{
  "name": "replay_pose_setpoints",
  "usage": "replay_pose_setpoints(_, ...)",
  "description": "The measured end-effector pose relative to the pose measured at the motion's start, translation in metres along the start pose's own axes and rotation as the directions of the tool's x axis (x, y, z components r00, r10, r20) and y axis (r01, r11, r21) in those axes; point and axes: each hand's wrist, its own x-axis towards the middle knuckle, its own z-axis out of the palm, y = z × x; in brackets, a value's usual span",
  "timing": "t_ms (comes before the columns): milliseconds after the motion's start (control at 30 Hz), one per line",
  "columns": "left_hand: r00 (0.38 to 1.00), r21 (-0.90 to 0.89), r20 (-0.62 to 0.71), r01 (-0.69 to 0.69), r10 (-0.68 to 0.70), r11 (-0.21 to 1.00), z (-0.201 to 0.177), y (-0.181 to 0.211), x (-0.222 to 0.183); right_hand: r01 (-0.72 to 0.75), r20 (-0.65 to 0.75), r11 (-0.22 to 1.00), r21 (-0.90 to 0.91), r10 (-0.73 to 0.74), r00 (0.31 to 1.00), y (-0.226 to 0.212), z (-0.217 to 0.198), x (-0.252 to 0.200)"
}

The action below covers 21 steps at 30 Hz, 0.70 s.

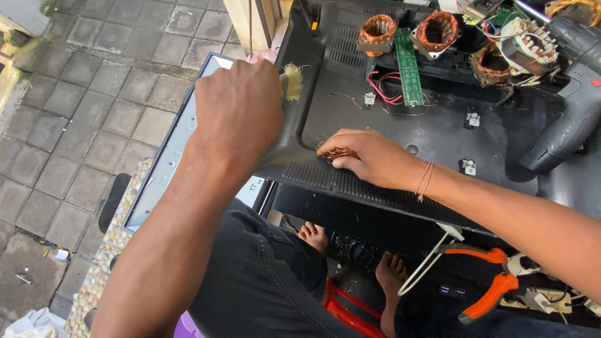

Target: Repairing an electronic assembly by stripping wires with pliers, cleaning dust with a brush, and using a power drill.

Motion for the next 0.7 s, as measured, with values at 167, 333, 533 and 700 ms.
replay_pose_setpoints(167,1.0,0.026,-0.015,0.015,-0.015,1.0,0.012,-0.017,-0.004,0.007,-0.127,1.0,0.026,-0.004,0.992,0.005,0.011,0.004)
replay_pose_setpoints(333,0.999,0.032,-0.024,0.025,-0.024,0.999,0.005,-0.032,-0.009,-0.095,-0.179,0.995,0.024,0.098,0.979,-0.017,0.001,0.01)
replay_pose_setpoints(533,0.935,-0.239,-0.298,0.123,-0.193,0.963,-0.026,-0.055,-0.014,-0.035,-0.246,0.94,0.34,0.125,0.961,-0.084,-0.023,0.039)
replay_pose_setpoints(700,0.453,-0.044,-0.886,0.133,-0.1,0.99,-0.024,-0.083,-0.015,0.501,-0.636,0.761,0.413,-0.153,0.757,-0.106,0.005,0.122)
